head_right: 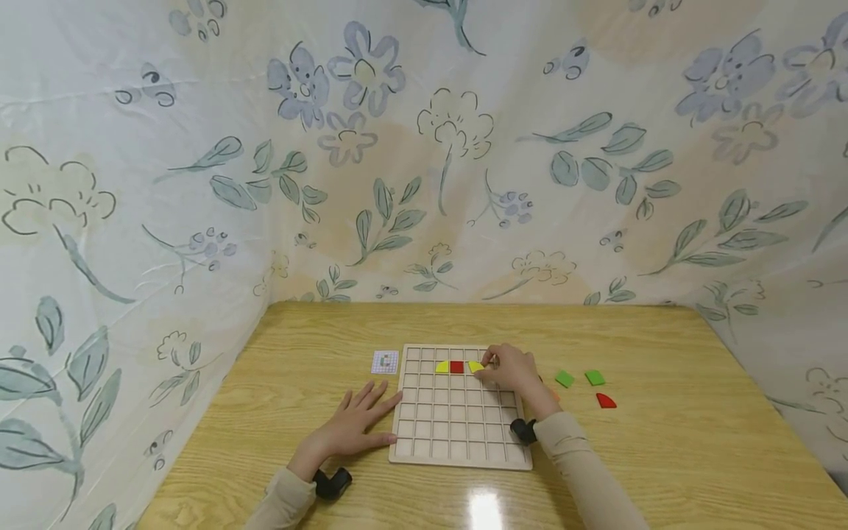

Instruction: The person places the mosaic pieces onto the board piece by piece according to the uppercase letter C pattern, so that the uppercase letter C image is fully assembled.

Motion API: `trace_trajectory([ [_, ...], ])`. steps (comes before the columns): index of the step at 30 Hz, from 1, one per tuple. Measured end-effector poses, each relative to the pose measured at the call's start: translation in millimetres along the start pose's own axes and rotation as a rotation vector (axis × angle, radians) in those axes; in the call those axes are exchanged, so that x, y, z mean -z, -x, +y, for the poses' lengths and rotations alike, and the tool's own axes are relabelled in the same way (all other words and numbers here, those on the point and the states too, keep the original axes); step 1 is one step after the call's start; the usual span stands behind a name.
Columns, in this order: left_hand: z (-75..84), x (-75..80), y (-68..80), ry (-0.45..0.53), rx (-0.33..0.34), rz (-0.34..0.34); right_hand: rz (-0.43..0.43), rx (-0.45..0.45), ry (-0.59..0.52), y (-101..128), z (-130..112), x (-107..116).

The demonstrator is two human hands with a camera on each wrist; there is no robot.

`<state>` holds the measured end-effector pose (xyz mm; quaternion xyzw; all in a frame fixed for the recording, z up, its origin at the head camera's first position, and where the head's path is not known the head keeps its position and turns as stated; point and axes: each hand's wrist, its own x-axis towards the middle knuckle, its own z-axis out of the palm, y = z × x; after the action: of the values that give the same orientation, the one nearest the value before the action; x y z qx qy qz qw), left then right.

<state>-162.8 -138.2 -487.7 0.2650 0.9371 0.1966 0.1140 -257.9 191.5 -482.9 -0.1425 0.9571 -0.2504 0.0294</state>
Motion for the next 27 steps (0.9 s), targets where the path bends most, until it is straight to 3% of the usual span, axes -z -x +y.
trace_trajectory([
  [15,-2.7,1.0,4.2,-0.008,-0.010,-0.013,0.014,0.019,-0.016,4.9,-12.2,-1.2],
  [27,-0.9,0.5,-0.5,-0.002,0.000,-0.008,0.014,0.029,-0.057,4.4,-12.5,4.9],
])
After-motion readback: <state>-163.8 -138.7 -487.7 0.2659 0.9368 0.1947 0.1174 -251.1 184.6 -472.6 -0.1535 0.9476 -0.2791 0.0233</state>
